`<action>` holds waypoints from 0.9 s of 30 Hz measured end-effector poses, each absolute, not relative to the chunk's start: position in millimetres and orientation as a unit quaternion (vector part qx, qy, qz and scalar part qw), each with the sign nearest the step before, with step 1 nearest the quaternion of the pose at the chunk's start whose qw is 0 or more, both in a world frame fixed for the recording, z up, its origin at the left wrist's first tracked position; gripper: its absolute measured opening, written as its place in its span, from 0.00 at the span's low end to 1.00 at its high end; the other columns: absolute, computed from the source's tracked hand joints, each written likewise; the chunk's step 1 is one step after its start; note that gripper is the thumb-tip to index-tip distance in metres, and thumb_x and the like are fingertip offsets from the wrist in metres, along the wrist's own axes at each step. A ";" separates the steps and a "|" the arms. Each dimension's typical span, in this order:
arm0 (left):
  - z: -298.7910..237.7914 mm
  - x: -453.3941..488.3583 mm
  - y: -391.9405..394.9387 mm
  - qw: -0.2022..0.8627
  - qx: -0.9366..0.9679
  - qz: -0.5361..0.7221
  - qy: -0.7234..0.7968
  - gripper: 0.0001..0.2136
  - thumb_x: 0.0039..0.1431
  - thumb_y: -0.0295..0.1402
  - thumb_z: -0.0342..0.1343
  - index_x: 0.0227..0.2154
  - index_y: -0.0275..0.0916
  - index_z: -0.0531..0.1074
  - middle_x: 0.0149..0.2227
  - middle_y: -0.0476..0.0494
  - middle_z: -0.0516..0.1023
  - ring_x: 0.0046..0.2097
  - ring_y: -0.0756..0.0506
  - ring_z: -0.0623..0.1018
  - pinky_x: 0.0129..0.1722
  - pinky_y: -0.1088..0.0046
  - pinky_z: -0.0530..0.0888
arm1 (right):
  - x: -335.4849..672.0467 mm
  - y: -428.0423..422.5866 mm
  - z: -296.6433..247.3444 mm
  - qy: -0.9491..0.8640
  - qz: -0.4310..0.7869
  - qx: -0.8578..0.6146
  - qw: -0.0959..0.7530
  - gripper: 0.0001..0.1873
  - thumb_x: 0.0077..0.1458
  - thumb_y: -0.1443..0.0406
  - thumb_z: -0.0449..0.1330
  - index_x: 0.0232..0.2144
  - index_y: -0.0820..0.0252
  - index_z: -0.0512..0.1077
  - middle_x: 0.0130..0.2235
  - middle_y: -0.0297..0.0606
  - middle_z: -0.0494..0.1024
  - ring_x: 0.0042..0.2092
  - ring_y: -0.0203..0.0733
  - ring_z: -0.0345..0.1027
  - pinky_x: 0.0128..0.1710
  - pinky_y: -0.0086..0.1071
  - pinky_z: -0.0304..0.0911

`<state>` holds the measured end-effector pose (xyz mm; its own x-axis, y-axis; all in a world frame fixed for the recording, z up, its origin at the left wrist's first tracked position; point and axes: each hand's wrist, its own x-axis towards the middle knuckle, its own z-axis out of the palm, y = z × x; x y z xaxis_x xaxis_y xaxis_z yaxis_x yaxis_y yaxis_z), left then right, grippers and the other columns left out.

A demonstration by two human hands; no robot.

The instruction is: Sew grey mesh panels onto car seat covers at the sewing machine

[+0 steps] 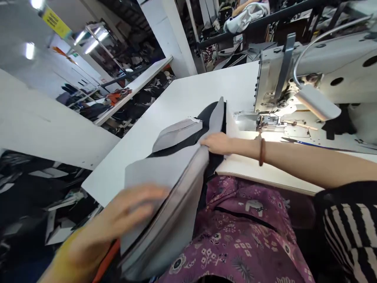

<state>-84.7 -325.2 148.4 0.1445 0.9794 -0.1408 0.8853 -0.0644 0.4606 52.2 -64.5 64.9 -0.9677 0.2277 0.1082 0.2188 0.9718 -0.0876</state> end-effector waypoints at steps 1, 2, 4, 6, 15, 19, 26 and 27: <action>130.8 -86.0 -292.9 0.181 0.703 0.141 0.673 0.19 0.68 0.45 0.42 0.53 0.49 0.72 0.54 0.48 0.77 0.55 0.46 0.75 0.59 0.68 0.71 | 62.1 -62.8 52.2 -0.994 0.039 -0.097 0.043 0.21 0.49 0.75 0.55 0.44 0.56 0.75 0.43 0.38 0.80 0.41 0.41 0.74 0.39 0.31 0.65; 110.4 -87.0 -260.2 0.143 0.676 0.155 0.706 0.22 0.68 0.45 0.41 0.57 0.45 0.68 0.59 0.43 0.71 0.60 0.43 0.70 0.62 0.61 0.67 | 72.9 -60.1 44.6 -0.995 0.042 -0.078 0.034 0.23 0.48 0.74 0.55 0.47 0.56 0.74 0.47 0.39 0.79 0.45 0.41 0.73 0.42 0.32 0.65; 66.5 -87.3 -200.7 0.123 0.650 0.076 0.746 0.24 0.68 0.44 0.41 0.65 0.45 0.58 0.68 0.40 0.57 0.69 0.36 0.57 0.64 0.44 0.58 | 96.0 -51.0 40.9 -0.998 0.045 -0.034 0.027 0.25 0.51 0.69 0.57 0.52 0.56 0.71 0.53 0.42 0.75 0.50 0.44 0.70 0.47 0.36 0.64; 27.9 -86.8 -157.0 0.119 0.673 0.002 0.730 0.27 0.68 0.47 0.41 0.67 0.48 0.51 0.71 0.41 0.46 0.71 0.33 0.46 0.62 0.32 0.50 | 118.1 -37.9 44.9 -0.999 0.033 -0.018 0.007 0.24 0.52 0.61 0.60 0.51 0.58 0.72 0.51 0.45 0.76 0.51 0.49 0.70 0.48 0.40 0.64; 1.9 -145.2 -103.0 0.096 0.757 -0.030 0.646 0.27 0.68 0.45 0.38 0.68 0.49 0.47 0.71 0.42 0.44 0.71 0.36 0.44 0.65 0.38 0.47 | 96.2 -27.3 40.2 -0.979 0.002 -0.196 -0.049 0.11 0.54 0.72 0.52 0.33 0.60 0.74 0.32 0.42 0.79 0.30 0.42 0.71 0.28 0.32 0.52; 7.8 -181.5 -105.3 0.109 0.777 -0.037 0.619 0.28 0.66 0.41 0.44 0.67 0.43 0.51 0.70 0.37 0.49 0.70 0.38 0.51 0.67 0.45 0.48 | 78.1 -55.0 29.3 -0.968 0.044 -0.246 0.013 0.16 0.57 0.70 0.47 0.42 0.58 0.72 0.38 0.39 0.80 0.34 0.41 0.72 0.29 0.30 0.57; 16.7 -150.3 -94.6 0.153 0.683 0.147 0.698 0.30 0.63 0.45 0.47 0.64 0.34 0.58 0.64 0.35 0.63 0.64 0.40 0.64 0.66 0.60 0.59 | 125.5 -54.3 -9.2 -0.987 0.063 -0.141 0.034 0.23 0.52 0.64 0.58 0.52 0.51 0.73 0.60 0.42 0.69 0.61 0.62 0.59 0.55 0.53 0.58; 21.0 -141.8 -90.1 0.177 0.661 0.171 0.708 0.30 0.62 0.44 0.49 0.64 0.35 0.58 0.64 0.37 0.63 0.64 0.41 0.65 0.65 0.61 0.61 | 131.8 -49.6 -14.5 -0.990 0.042 -0.130 0.045 0.26 0.53 0.62 0.58 0.56 0.49 0.71 0.63 0.44 0.65 0.62 0.66 0.55 0.55 0.59 0.55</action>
<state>-141.8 -90.1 21.0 -0.0625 0.9977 -0.0245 0.8763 0.0667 0.4772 131.8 -49.6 -14.5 -0.9623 0.2608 0.0774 0.2533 0.9627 -0.0947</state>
